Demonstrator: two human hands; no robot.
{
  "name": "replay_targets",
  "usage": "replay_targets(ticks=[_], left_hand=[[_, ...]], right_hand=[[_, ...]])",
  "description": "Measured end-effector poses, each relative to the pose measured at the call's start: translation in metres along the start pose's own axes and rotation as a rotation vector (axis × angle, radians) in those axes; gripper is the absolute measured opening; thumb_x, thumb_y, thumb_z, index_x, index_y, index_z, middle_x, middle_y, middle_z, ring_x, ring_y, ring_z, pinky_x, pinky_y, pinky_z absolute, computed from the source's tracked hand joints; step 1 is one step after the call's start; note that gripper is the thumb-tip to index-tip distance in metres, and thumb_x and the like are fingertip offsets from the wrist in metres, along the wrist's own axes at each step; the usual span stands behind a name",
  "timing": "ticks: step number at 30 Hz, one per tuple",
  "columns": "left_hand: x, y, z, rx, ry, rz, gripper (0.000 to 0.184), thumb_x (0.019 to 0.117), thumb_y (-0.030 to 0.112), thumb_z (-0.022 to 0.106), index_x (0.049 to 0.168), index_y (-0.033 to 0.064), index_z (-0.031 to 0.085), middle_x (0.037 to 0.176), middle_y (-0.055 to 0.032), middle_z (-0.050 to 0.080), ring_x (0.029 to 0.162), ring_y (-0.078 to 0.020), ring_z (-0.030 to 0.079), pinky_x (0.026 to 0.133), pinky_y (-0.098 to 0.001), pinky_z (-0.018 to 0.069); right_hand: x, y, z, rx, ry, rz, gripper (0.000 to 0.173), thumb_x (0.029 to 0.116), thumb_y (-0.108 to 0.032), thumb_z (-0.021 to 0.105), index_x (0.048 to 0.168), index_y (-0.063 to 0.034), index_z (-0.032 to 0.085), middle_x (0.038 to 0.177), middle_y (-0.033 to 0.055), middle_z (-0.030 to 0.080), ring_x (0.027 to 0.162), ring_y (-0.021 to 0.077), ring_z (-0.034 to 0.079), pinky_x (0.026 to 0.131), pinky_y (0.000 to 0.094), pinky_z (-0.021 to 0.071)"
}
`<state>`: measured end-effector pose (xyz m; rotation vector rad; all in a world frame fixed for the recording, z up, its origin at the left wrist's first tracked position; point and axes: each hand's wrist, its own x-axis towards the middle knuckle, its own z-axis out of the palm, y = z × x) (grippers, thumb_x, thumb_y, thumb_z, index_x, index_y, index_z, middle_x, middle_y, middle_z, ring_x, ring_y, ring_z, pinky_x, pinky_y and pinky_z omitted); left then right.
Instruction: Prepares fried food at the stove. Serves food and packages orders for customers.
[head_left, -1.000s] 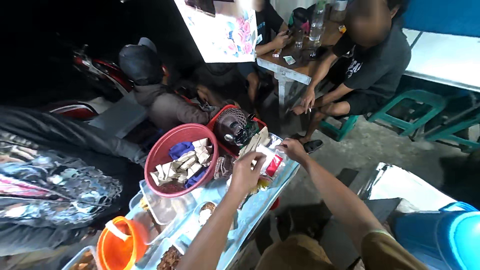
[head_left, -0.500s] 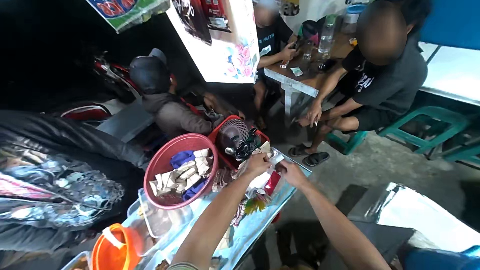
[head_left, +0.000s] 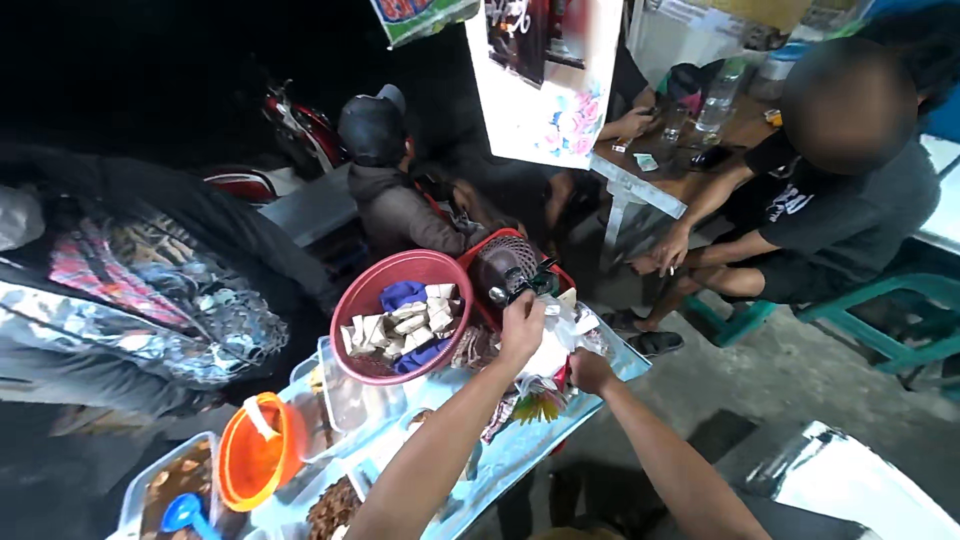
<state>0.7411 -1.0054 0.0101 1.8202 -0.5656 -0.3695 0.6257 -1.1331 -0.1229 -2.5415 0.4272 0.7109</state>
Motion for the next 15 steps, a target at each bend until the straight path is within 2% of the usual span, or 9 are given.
replay_targets(ticks=[2,3,5,8,10,11,12,13,15], left_hand=[[-0.015,0.001,-0.017,-0.155,0.182,0.15,0.024,0.0959,0.01,0.045,0.094,-0.0014,0.066,0.078,-0.0035,0.064,0.073,-0.0097,0.063,0.071,-0.0324,0.055],[-0.023,0.003,-0.028,-0.27,0.231,0.189,0.025,0.0947,0.008,0.043,0.096,-0.0013,0.066,0.081,-0.0026,0.066,0.076,-0.009,0.065,0.073,-0.0322,0.0573],[-0.042,0.007,-0.056,-0.53,0.253,0.176,0.028,0.0946,0.009,0.038,0.101,0.0001,0.064,0.087,-0.0037,0.07,0.081,-0.0126,0.069,0.076,-0.036,0.0604],[-0.085,0.018,-0.103,-0.777,0.278,0.083,0.027,0.0973,0.01,0.033,0.107,0.0042,0.057,0.09,-0.006,0.072,0.081,-0.0165,0.072,0.074,-0.0377,0.0618],[-0.12,0.021,-0.131,-0.869,0.31,0.064,0.027,0.0994,0.01,0.031,0.109,0.0042,0.056,0.091,-0.0089,0.072,0.082,-0.0188,0.072,0.075,-0.0386,0.0621],[-0.139,0.021,-0.143,-0.897,0.333,0.054,0.027,0.0988,0.01,0.032,0.11,0.0038,0.056,0.091,-0.0096,0.072,0.082,-0.0193,0.073,0.074,-0.0387,0.0622],[-0.159,0.021,-0.153,-0.914,0.356,0.041,0.027,0.0992,0.011,0.033,0.111,0.0039,0.056,0.091,-0.0094,0.073,0.082,-0.0191,0.073,0.073,-0.0381,0.0626],[-0.18,0.022,-0.163,-0.922,0.368,0.022,0.027,0.1002,0.012,0.033,0.114,0.0039,0.054,0.092,-0.0091,0.072,0.082,-0.019,0.073,0.074,-0.0379,0.0626],[-0.221,0.022,-0.177,-0.908,0.394,-0.013,0.027,0.0998,0.014,0.036,0.118,0.0034,0.053,0.094,-0.0082,0.072,0.083,-0.0189,0.072,0.073,-0.0381,0.0622]], right_hand=[[-0.003,0.0,0.0,0.024,0.005,-0.006,0.031,0.0934,-0.024,0.062,0.107,0.0027,0.069,0.121,0.0244,0.066,0.116,0.0425,0.064,0.092,0.0647,0.0511],[-0.005,0.002,-0.002,0.053,0.022,-0.02,0.028,0.0938,-0.021,0.062,0.108,0.0024,0.068,0.118,0.0244,0.067,0.114,0.0425,0.064,0.093,0.0646,0.0505],[-0.012,0.009,-0.004,0.12,0.135,-0.074,0.026,0.0942,-0.015,0.063,0.114,-0.0002,0.069,0.117,0.0231,0.07,0.114,0.0421,0.065,0.097,0.0643,0.0498],[-0.033,0.021,-0.008,0.303,0.391,-0.17,0.032,0.0956,-0.015,0.067,0.126,-0.0088,0.072,0.125,0.0148,0.072,0.117,0.0333,0.068,0.104,0.0572,0.0524],[-0.056,0.019,-0.017,0.384,0.538,-0.178,0.024,0.0989,-0.018,0.066,0.119,-0.0089,0.074,0.113,0.0119,0.075,0.104,0.0267,0.073,0.096,0.0519,0.0588],[-0.07,0.012,-0.022,0.412,0.663,-0.214,0.023,0.1,-0.018,0.063,0.115,-0.0049,0.075,0.106,0.0153,0.076,0.095,0.0278,0.074,0.089,0.0526,0.0597],[-0.086,-0.001,-0.029,0.433,0.8,-0.284,0.024,0.1007,-0.017,0.061,0.114,-0.0011,0.074,0.103,0.0175,0.075,0.091,0.0267,0.074,0.083,0.0489,0.0612],[-0.107,-0.025,-0.038,0.499,0.874,-0.35,0.027,0.1016,-0.018,0.061,0.117,0.0017,0.072,0.11,0.0186,0.073,0.094,0.0242,0.073,0.084,0.0431,0.0617],[-0.15,-0.085,-0.051,0.636,0.87,-0.579,0.049,0.0969,-0.032,0.067,0.132,0.0019,0.062,0.133,0.0163,0.064,0.118,0.021,0.065,0.097,0.0362,0.0578]])
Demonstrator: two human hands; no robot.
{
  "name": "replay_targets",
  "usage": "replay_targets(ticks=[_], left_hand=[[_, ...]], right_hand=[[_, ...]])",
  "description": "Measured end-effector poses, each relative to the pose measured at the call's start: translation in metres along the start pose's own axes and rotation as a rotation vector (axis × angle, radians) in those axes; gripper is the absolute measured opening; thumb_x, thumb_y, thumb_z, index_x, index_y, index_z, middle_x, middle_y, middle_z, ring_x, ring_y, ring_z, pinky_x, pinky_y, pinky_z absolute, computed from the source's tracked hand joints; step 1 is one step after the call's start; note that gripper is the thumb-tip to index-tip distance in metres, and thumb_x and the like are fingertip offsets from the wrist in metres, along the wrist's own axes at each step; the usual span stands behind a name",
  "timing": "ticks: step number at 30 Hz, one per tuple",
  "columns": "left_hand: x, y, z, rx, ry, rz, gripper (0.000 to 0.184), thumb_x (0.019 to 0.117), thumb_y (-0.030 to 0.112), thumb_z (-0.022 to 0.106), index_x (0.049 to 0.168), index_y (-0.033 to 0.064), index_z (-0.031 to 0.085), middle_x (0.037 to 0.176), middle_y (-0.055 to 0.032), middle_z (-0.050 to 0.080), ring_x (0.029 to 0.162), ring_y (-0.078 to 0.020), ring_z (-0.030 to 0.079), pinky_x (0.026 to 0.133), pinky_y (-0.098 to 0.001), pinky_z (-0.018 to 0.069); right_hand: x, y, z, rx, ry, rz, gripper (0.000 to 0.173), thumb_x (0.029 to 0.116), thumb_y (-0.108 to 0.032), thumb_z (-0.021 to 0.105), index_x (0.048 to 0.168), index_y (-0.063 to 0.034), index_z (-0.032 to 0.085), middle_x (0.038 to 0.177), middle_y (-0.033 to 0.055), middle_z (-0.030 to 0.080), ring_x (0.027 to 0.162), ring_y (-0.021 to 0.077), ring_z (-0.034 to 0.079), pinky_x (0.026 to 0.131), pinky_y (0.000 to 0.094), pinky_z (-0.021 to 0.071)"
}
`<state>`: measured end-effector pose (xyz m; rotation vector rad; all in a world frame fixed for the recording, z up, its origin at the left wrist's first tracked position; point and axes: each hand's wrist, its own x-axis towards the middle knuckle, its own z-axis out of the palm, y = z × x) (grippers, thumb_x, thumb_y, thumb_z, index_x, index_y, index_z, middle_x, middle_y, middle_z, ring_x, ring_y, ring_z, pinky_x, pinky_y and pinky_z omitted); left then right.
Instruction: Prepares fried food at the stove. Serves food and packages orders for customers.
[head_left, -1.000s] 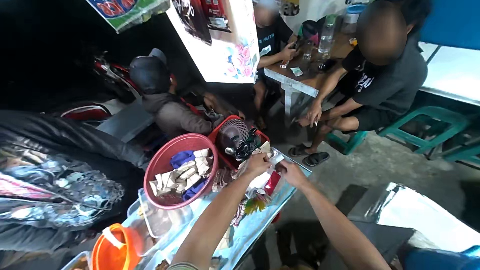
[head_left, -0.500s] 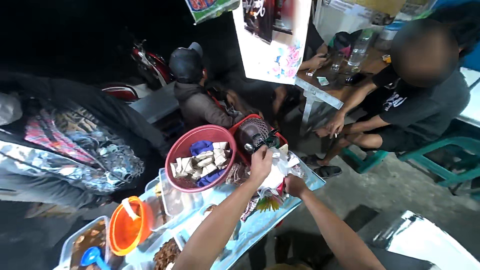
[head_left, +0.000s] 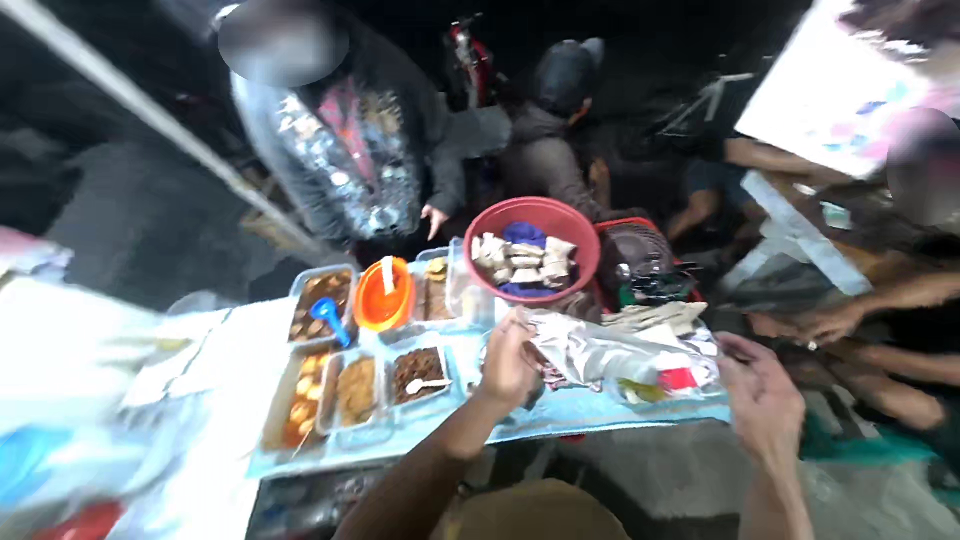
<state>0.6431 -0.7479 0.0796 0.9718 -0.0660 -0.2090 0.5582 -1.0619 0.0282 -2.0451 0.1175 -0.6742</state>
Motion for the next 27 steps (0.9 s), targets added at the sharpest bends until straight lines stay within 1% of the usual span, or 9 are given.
replay_targets(ticks=[3,6,8,10,13,15,18,22,27], left_hand=[[-0.046,0.019,-0.038,0.078,-0.034,0.038,0.017,0.0975,0.012,0.042,0.107,0.0105,0.057,0.092,-0.0005,0.071,0.082,-0.0131,0.071,0.071,-0.0337,0.0613],[-0.086,0.038,-0.089,0.192,-0.057,0.171,0.015,0.0973,0.014,0.052,0.099,0.0184,0.066,0.089,0.0085,0.07,0.081,-0.0045,0.067,0.074,-0.0278,0.0587],[-0.111,0.054,-0.128,0.318,0.034,0.273,0.016,0.0998,0.013,0.051,0.092,0.0212,0.063,0.085,0.0113,0.066,0.077,-0.0018,0.064,0.07,-0.0253,0.0568],[-0.134,0.067,-0.161,0.29,0.216,0.298,0.012,0.1025,0.021,0.052,0.093,0.0177,0.06,0.083,0.0071,0.068,0.073,-0.0058,0.067,0.067,-0.0284,0.0597],[-0.175,0.062,-0.196,0.239,0.372,0.149,0.088,0.0842,0.077,0.059,0.131,0.004,0.046,0.108,0.0013,0.069,0.098,-0.0091,0.069,0.085,-0.0325,0.0605],[-0.199,0.044,-0.21,0.227,0.282,-0.005,0.112,0.0705,0.079,0.073,0.141,-0.0017,0.039,0.125,-0.0064,0.066,0.113,-0.017,0.067,0.094,-0.0393,0.0594],[-0.22,0.034,-0.227,0.289,0.154,-0.133,0.085,0.0824,0.053,0.079,0.142,-0.0011,0.051,0.127,-0.0097,0.068,0.114,-0.0189,0.068,0.098,-0.0391,0.058],[-0.229,0.048,-0.249,0.298,0.355,-0.163,0.022,0.0997,0.017,0.066,0.115,0.0018,0.071,0.103,-0.0079,0.075,0.092,-0.0177,0.073,0.085,-0.0358,0.0622],[-0.239,0.058,-0.288,0.066,0.517,-0.045,0.013,0.1001,0.008,0.063,0.103,-0.0049,0.064,0.097,-0.0164,0.074,0.083,-0.0242,0.073,0.079,-0.0403,0.0629]], right_hand=[[-0.02,-0.097,0.061,0.104,-0.287,-0.264,0.098,0.0767,-0.062,0.083,0.152,-0.0113,0.047,0.153,0.0077,0.053,0.143,0.0212,0.048,0.119,0.0421,0.0424],[-0.046,-0.123,0.14,0.037,-0.517,-0.369,0.05,0.0854,-0.039,0.082,0.127,-0.0155,0.07,0.12,-0.0022,0.074,0.119,0.0136,0.066,0.117,0.0479,0.0433],[-0.053,-0.126,0.172,0.116,-0.705,-0.292,0.016,0.09,-0.027,0.077,0.103,-0.0181,0.079,0.099,-0.0082,0.077,0.099,0.0031,0.07,0.104,0.0325,0.0532],[-0.062,-0.141,0.194,0.264,-0.849,-0.154,0.015,0.0929,-0.023,0.075,0.101,-0.0112,0.079,0.095,-0.0042,0.077,0.087,0.0005,0.07,0.084,0.0235,0.0599],[-0.095,-0.175,0.233,0.305,-0.836,0.055,0.015,0.0966,-0.019,0.07,0.103,-0.0064,0.077,0.086,-0.0015,0.076,0.071,0.0019,0.068,0.067,0.0233,0.0602],[-0.122,-0.191,0.267,0.33,-0.713,0.166,0.019,0.0978,-0.022,0.069,0.103,-0.0054,0.077,0.096,0.0013,0.073,0.078,0.0033,0.066,0.072,0.0226,0.0576],[-0.155,-0.205,0.312,0.38,-0.61,0.278,0.023,0.0985,-0.026,0.069,0.1,-0.0043,0.078,0.099,0.0041,0.073,0.087,0.0076,0.068,0.08,0.0276,0.0594],[-0.181,-0.228,0.343,0.245,-0.696,0.389,0.028,0.0994,-0.034,0.067,0.09,-0.0087,0.075,0.069,-0.004,0.065,0.061,0.0032,0.059,0.06,0.0261,0.0527],[-0.201,-0.243,0.369,0.179,-0.803,0.394,0.03,0.1028,-0.038,0.061,0.105,-0.0122,0.077,0.075,-0.0035,0.067,0.064,0.005,0.06,0.062,0.0263,0.0533]])
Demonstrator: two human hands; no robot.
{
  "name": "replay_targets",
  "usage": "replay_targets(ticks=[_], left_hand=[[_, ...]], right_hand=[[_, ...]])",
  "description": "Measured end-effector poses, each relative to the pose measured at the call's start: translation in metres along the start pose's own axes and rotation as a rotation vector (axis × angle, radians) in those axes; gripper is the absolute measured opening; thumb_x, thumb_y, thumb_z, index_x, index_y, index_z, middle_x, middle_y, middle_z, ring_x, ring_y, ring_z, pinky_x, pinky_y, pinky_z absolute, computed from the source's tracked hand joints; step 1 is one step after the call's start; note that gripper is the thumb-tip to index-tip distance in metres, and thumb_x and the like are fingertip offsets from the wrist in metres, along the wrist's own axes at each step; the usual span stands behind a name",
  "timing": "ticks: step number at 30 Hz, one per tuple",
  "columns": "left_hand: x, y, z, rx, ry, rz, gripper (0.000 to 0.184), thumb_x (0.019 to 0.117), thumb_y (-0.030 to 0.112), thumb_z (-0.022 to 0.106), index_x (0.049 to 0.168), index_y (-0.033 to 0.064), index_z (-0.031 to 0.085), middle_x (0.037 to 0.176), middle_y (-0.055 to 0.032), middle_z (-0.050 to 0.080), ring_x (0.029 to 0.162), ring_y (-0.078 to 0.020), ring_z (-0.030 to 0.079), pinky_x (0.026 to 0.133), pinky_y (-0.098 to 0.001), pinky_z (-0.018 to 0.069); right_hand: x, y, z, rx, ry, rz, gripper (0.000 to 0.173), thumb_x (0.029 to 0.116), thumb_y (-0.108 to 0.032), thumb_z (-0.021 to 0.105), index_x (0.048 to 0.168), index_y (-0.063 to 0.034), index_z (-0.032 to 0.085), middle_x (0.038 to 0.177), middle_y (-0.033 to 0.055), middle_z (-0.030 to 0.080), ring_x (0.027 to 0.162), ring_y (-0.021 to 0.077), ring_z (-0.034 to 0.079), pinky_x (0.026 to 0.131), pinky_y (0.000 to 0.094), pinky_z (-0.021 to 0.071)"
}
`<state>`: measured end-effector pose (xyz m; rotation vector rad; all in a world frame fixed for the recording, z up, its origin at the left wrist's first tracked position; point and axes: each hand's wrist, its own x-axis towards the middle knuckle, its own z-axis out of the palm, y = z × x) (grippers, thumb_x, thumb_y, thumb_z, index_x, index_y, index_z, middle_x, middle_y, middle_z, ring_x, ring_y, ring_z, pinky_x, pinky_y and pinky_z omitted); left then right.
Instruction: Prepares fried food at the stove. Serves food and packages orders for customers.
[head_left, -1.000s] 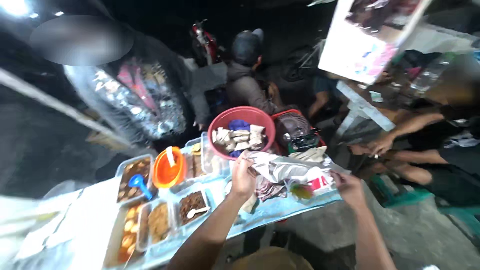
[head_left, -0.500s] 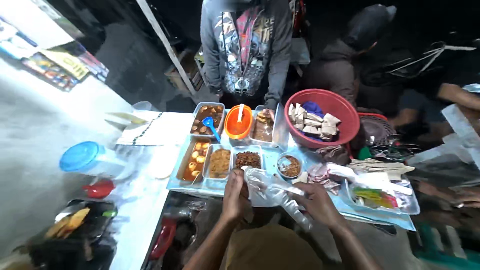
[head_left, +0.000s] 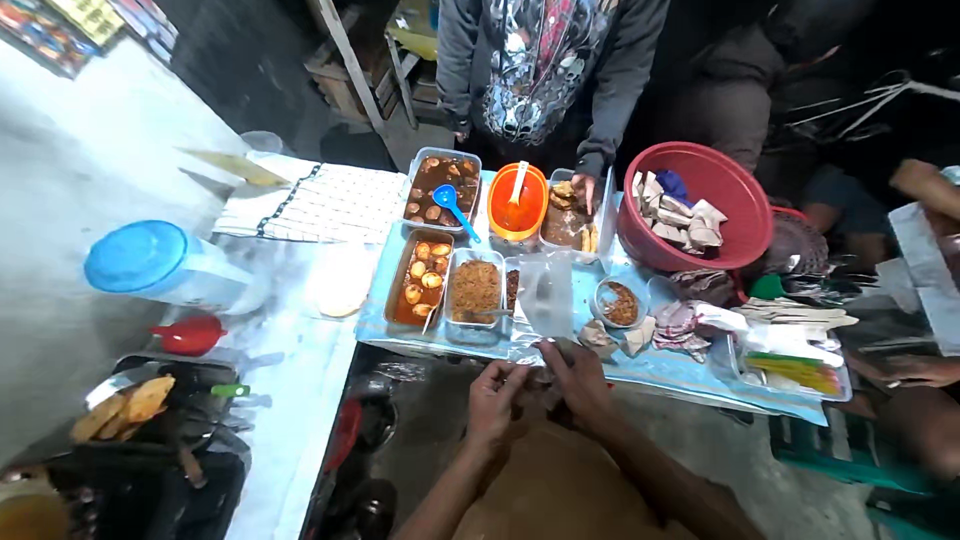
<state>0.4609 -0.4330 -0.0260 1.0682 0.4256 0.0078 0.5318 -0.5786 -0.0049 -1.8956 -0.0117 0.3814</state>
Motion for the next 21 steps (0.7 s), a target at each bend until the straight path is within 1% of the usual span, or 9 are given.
replay_targets(ticks=[3,5,6,8,11,14,16,19,21], left_hand=[[0.007,0.005,-0.007,-0.062,0.101,0.046,0.015,0.0933,0.0,0.07,0.097,-0.0028,0.056,0.092,-0.0164,0.074,0.078,-0.0238,0.074,0.074,-0.0383,0.0633],[0.014,0.008,-0.009,-0.071,0.122,0.041,0.025,0.0889,-0.003,0.074,0.103,-0.0035,0.054,0.089,-0.0158,0.074,0.076,-0.0231,0.073,0.072,-0.0374,0.0633],[0.017,0.009,-0.01,-0.062,0.112,0.029,0.032,0.0878,-0.003,0.075,0.111,-0.0048,0.054,0.087,-0.0149,0.073,0.075,-0.0223,0.073,0.071,-0.0374,0.0636],[0.021,0.01,-0.015,-0.027,0.082,0.0,0.04,0.0886,-0.002,0.075,0.124,-0.0082,0.056,0.09,-0.0147,0.074,0.077,-0.0212,0.073,0.074,-0.0372,0.0634],[0.025,0.005,-0.017,0.087,0.051,0.011,0.019,0.091,0.006,0.075,0.106,-0.0053,0.07,0.088,-0.0116,0.073,0.078,-0.0175,0.071,0.075,-0.0342,0.0622],[0.027,0.004,-0.017,0.155,0.029,0.024,0.014,0.0912,0.008,0.076,0.098,-0.0024,0.071,0.083,-0.0083,0.072,0.072,-0.0135,0.068,0.069,-0.03,0.0602],[0.027,0.005,-0.019,0.19,0.043,0.018,0.016,0.0909,0.011,0.077,0.093,-0.0013,0.068,0.077,-0.0074,0.07,0.064,-0.0128,0.066,0.061,-0.0289,0.058],[0.025,0.003,-0.028,0.267,0.01,-0.008,0.022,0.0854,0.017,0.083,0.088,0.0028,0.067,0.073,-0.0038,0.067,0.061,-0.0109,0.062,0.058,-0.0269,0.0543],[0.024,0.004,-0.034,0.331,-0.087,-0.049,0.025,0.0821,0.019,0.086,0.092,0.0031,0.069,0.077,-0.0053,0.069,0.065,-0.0137,0.065,0.062,-0.0298,0.0578]], right_hand=[[0.0,0.008,0.011,0.15,0.074,0.074,0.044,0.0955,-0.029,0.073,0.13,-0.0031,0.062,0.086,0.0055,0.072,0.068,0.0131,0.066,0.061,0.0319,0.0572],[-0.003,0.014,0.011,0.087,0.207,-0.006,0.066,0.0904,-0.027,0.078,0.142,0.0,0.048,0.107,0.0084,0.068,0.083,0.0141,0.068,0.065,0.0306,0.0596],[-0.005,0.016,0.01,0.0,0.269,-0.085,0.07,0.0896,-0.029,0.079,0.143,0.0011,0.046,0.118,0.0106,0.065,0.092,0.0139,0.067,0.067,0.0281,0.0597],[-0.01,0.016,0.008,-0.147,0.312,-0.25,0.053,0.0923,-0.03,0.077,0.131,0.0011,0.058,0.121,0.0131,0.065,0.101,0.0157,0.065,0.076,0.0276,0.0577],[-0.009,0.009,0.008,-0.229,0.138,-0.341,0.026,0.0955,-0.032,0.073,0.109,-0.0101,0.075,0.108,0.0036,0.073,0.098,0.0119,0.067,0.083,0.0293,0.0568],[-0.008,0.006,0.015,-0.187,-0.042,-0.214,0.029,0.0923,-0.038,0.076,0.105,-0.0128,0.078,0.099,-0.0018,0.074,0.09,0.0071,0.067,0.081,0.0264,0.056],[-0.009,0.006,0.016,-0.116,-0.083,-0.146,0.023,0.0936,-0.034,0.076,0.101,-0.0124,0.078,0.095,-0.0028,0.074,0.086,0.0053,0.069,0.079,0.0231,0.0582],[-0.01,0.009,0.018,-0.096,-0.025,-0.165,0.021,0.0985,-0.03,0.07,0.1,-0.0104,0.076,0.094,-0.0018,0.073,0.085,0.0056,0.068,0.076,0.0226,0.0576],[-0.01,0.011,0.02,-0.092,0.053,-0.168,0.02,0.1001,-0.028,0.067,0.102,-0.0095,0.075,0.094,-0.0013,0.073,0.085,0.0057,0.068,0.076,0.0235,0.0578]])
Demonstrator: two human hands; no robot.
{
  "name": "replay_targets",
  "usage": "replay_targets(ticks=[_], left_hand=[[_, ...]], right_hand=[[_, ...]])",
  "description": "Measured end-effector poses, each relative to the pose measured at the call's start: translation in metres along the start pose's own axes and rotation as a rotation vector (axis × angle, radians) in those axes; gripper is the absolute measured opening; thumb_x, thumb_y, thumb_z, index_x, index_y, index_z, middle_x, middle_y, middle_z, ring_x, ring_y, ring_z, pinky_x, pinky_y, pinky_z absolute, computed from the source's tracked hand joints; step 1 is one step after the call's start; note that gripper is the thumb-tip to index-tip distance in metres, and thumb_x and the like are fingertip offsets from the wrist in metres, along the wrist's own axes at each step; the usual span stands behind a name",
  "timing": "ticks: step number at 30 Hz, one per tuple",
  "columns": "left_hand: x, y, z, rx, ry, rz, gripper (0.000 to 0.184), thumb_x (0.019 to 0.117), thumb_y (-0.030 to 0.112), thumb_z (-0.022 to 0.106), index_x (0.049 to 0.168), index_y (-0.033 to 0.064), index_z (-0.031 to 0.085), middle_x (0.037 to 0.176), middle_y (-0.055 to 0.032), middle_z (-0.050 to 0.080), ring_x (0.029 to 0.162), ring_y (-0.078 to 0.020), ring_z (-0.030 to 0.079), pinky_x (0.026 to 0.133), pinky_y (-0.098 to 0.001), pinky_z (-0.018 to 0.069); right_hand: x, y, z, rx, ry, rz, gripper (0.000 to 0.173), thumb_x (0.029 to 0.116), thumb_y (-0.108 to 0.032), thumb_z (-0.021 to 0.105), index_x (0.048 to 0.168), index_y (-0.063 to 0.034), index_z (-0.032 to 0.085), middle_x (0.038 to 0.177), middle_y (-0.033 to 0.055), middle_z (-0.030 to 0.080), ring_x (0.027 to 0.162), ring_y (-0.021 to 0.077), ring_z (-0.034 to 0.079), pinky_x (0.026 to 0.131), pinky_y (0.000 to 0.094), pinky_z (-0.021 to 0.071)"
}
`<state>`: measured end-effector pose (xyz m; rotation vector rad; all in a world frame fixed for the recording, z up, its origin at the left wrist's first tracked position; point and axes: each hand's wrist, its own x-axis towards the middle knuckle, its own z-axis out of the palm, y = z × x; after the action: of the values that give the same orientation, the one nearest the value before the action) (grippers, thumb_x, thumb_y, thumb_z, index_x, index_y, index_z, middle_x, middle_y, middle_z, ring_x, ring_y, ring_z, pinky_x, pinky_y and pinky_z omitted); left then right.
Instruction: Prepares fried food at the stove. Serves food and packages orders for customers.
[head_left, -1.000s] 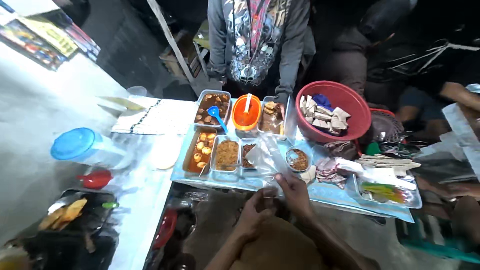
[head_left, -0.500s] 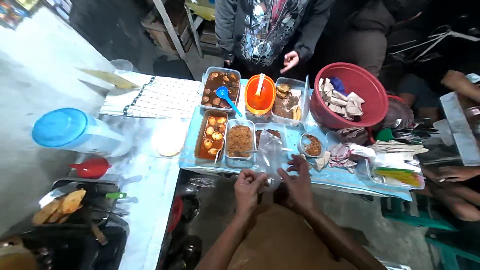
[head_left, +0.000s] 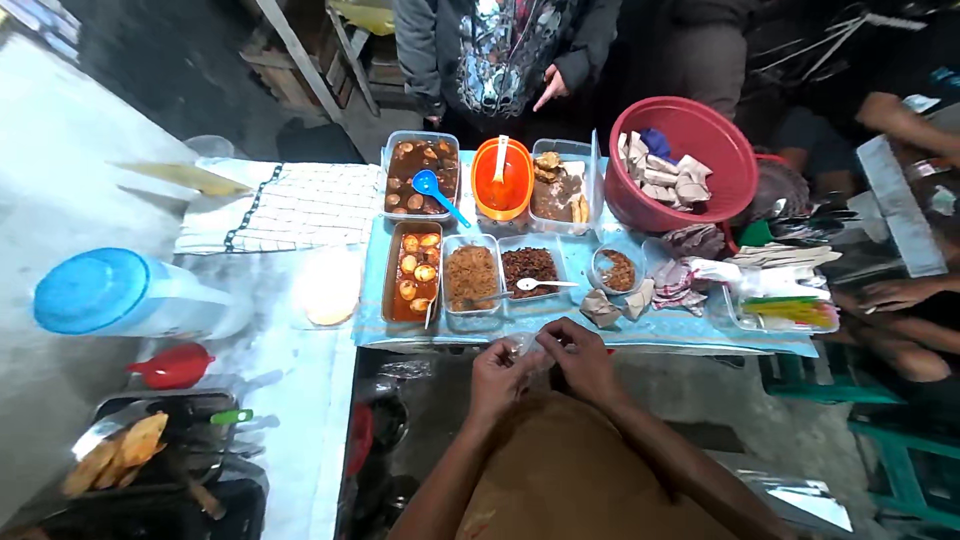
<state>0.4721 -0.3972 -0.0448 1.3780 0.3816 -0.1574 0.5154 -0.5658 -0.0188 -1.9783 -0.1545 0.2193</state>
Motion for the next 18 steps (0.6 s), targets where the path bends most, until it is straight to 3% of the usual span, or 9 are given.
replay_targets(ticks=[3,6,8,9,10,11,13,16,18], left_hand=[[0.001,-0.011,-0.008,0.026,-0.027,0.005,0.021,0.0853,0.011,0.081,0.097,0.0008,0.067,0.082,-0.0076,0.07,0.072,-0.0175,0.069,0.068,-0.0345,0.0611],[0.004,-0.021,-0.017,0.055,0.039,0.011,0.014,0.0872,0.002,0.072,0.095,-0.0001,0.061,0.078,-0.006,0.065,0.066,-0.0172,0.066,0.064,-0.0358,0.0618],[0.007,-0.025,-0.024,0.307,0.015,-0.038,0.015,0.0881,0.006,0.071,0.094,0.0019,0.058,0.074,-0.005,0.062,0.061,-0.0161,0.066,0.06,-0.0351,0.0617],[0.008,-0.026,-0.026,0.504,-0.034,-0.079,0.019,0.088,0.012,0.072,0.099,0.0035,0.059,0.076,-0.0049,0.06,0.064,-0.0164,0.061,0.062,-0.0356,0.0553],[0.009,-0.025,-0.026,0.673,-0.09,-0.096,0.027,0.0872,0.016,0.073,0.107,0.0041,0.06,0.083,-0.0071,0.062,0.072,-0.0197,0.062,0.068,-0.0397,0.0543],[0.008,-0.021,-0.023,0.775,-0.114,-0.058,0.037,0.0843,0.015,0.076,0.115,0.0031,0.059,0.097,-0.0112,0.064,0.084,-0.0241,0.065,0.077,-0.0443,0.0569],[0.004,-0.022,-0.014,0.732,-0.04,0.203,0.045,0.0793,0.011,0.078,0.119,0.0002,0.059,0.113,-0.0152,0.061,0.091,-0.0221,0.065,0.079,-0.0384,0.0587],[0.012,-0.022,-0.006,0.516,0.066,0.563,0.019,0.087,0.006,0.068,0.105,-0.0001,0.07,0.096,-0.0086,0.069,0.08,-0.0098,0.066,0.071,-0.0249,0.0586],[0.022,-0.016,-0.008,0.593,0.09,0.585,0.013,0.092,0.009,0.065,0.101,0.0033,0.073,0.091,-0.0047,0.069,0.078,-0.0075,0.066,0.071,-0.0233,0.0583]], right_hand=[[-0.002,0.002,0.003,0.013,0.106,-0.005,0.017,0.101,-0.022,0.065,0.104,-0.0071,0.073,0.093,0.0001,0.073,0.084,0.0057,0.069,0.076,0.023,0.0589],[-0.003,0.002,0.003,0.058,0.178,-0.055,0.015,0.1019,-0.015,0.062,0.105,-0.0024,0.07,0.092,0.0026,0.072,0.083,0.0078,0.07,0.077,0.025,0.0604],[-0.004,0.001,0.003,0.093,0.224,-0.087,0.014,0.1024,-0.011,0.06,0.105,0.0005,0.067,0.09,0.004,0.071,0.081,0.0095,0.07,0.076,0.0269,0.0612],[-0.004,0.0,0.002,0.092,0.212,-0.09,0.014,0.1023,-0.011,0.06,0.105,0.0004,0.068,0.089,0.0036,0.071,0.08,0.0094,0.07,0.076,0.0269,0.061],[-0.005,0.0,0.003,0.082,0.174,-0.08,0.014,0.1023,-0.011,0.06,0.105,-0.0001,0.068,0.089,0.0032,0.072,0.08,0.0091,0.07,0.076,0.0269,0.0607],[-0.006,0.001,0.004,0.066,0.126,-0.056,0.016,0.1024,-0.014,0.061,0.105,-0.0012,0.07,0.089,0.0027,0.072,0.08,0.0084,0.07,0.076,0.0263,0.0608],[-0.008,0.002,0.004,0.045,0.058,-0.017,0.018,0.1023,-0.019,0.063,0.106,-0.0034,0.071,0.09,0.002,0.073,0.08,0.0074,0.07,0.076,0.0251,0.0606],[-0.005,0.005,-0.005,-0.084,0.081,-0.066,0.019,0.1012,-0.024,0.066,0.105,-0.0069,0.074,0.092,0.0006,0.074,0.081,0.0065,0.07,0.076,0.0249,0.0608],[-0.004,0.005,-0.015,-0.345,0.176,-0.193,0.022,0.099,-0.018,0.065,0.118,-0.0134,0.075,0.109,0.0025,0.072,0.102,0.014,0.068,0.091,0.0356,0.0575]])
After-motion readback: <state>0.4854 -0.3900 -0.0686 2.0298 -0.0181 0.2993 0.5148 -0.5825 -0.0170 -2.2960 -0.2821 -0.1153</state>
